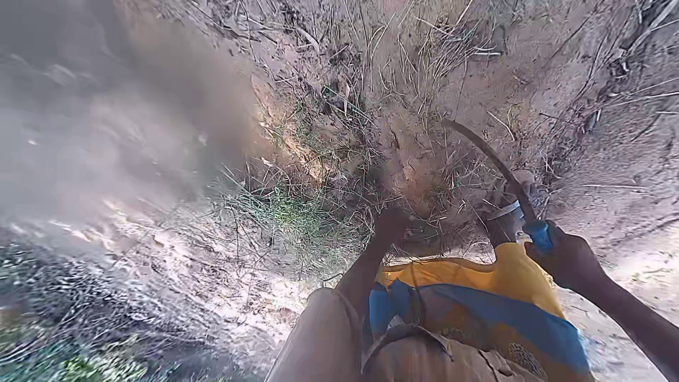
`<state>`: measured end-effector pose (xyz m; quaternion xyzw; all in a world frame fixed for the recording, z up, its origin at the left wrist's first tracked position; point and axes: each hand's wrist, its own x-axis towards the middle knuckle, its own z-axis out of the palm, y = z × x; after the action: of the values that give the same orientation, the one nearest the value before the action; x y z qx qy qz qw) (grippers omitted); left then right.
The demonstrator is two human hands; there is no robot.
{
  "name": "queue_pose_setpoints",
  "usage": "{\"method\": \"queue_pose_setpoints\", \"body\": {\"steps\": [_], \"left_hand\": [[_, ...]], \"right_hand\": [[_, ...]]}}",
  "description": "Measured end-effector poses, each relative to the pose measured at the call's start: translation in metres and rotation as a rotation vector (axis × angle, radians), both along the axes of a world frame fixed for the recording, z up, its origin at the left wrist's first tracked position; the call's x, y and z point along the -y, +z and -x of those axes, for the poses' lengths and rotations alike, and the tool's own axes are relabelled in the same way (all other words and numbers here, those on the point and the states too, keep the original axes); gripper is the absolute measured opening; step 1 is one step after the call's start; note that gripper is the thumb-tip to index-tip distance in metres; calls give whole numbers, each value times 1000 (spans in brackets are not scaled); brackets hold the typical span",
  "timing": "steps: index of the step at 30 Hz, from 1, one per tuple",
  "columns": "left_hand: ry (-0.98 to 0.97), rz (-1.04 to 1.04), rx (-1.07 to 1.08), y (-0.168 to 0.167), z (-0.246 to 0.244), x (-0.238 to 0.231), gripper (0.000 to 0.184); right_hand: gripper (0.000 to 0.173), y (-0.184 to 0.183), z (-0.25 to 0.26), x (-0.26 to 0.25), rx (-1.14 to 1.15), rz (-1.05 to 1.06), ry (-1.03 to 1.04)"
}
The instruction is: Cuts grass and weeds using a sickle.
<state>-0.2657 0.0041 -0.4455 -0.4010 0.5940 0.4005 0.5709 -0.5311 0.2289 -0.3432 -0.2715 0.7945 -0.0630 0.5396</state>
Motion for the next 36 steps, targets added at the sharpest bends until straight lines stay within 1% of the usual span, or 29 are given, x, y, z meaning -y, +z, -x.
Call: {"method": "queue_pose_setpoints", "body": {"steps": [1,3,4,5,6,7,9,11,12,13,15,17,18,21,22,24,26,28,30,31,32,33,35,36], "left_hand": [[64,140,-88,-1,18,14,55],[169,394,-316,-7,75,55,49],[224,496,-456,-12,108,77,46],[275,564,-582,-19,142,99,44],[315,592,-671,-25,175,119,43],[344,603,-735,-30,205,136,42],[368,575,-782,-35,257,161,40],[362,489,-736,-40,288,166,41],[362,457,-704,-45,299,163,43],[365,439,-672,-51,309,159,49],[412,449,-600,-64,316,141,68],[458,470,-514,-78,322,119,87],[437,464,-449,-82,326,110,87],[316,478,-276,-77,333,90,49],[293,492,-249,-74,333,89,44],[249,505,-242,-66,329,94,41],[177,501,-281,-62,323,108,41],[76,491,-319,-62,318,122,40],[26,470,-364,-63,314,133,40],[14,460,-373,-64,309,134,41],[-9,437,-366,-62,301,132,40],[-55,403,-349,-57,292,126,40],[-221,280,-321,-48,257,97,38],[-326,181,-306,-44,229,75,37]], "right_hand": [[46,-9,9,22,-69,93,-38],[42,-34,34,79,-106,140,-145],[38,-48,44,105,-123,130,-176],[39,-62,51,122,-111,73,-186],[39,-75,53,127,-81,-6,-179],[42,-84,47,117,-42,-74,-155],[44,-86,26,68,23,-150,-65],[50,-59,6,5,124,-273,15],[49,-44,0,-25,137,-303,24],[44,-31,-2,-49,138,-301,8],[37,-7,-7,-91,61,-176,-43],[37,10,-4,-108,-55,-65,-97],[39,14,1,-106,-100,-38,-121],[45,6,25,-87,-227,98,-162],[46,-2,35,-73,-226,140,-190],[46,-22,61,-32,-161,196,-246],[42,-47,89,26,-50,236,-288],[38,-75,110,80,75,198,-296],[36,-101,112,106,142,127,-310],[35,-110,104,102,150,81,-329],[36,-115,91,87,153,25,-356],[37,-112,77,66,156,-45,-367],[37,-88,43,9,181,-203,-332],[40,-69,26,-24,218,-297,-257]]}}
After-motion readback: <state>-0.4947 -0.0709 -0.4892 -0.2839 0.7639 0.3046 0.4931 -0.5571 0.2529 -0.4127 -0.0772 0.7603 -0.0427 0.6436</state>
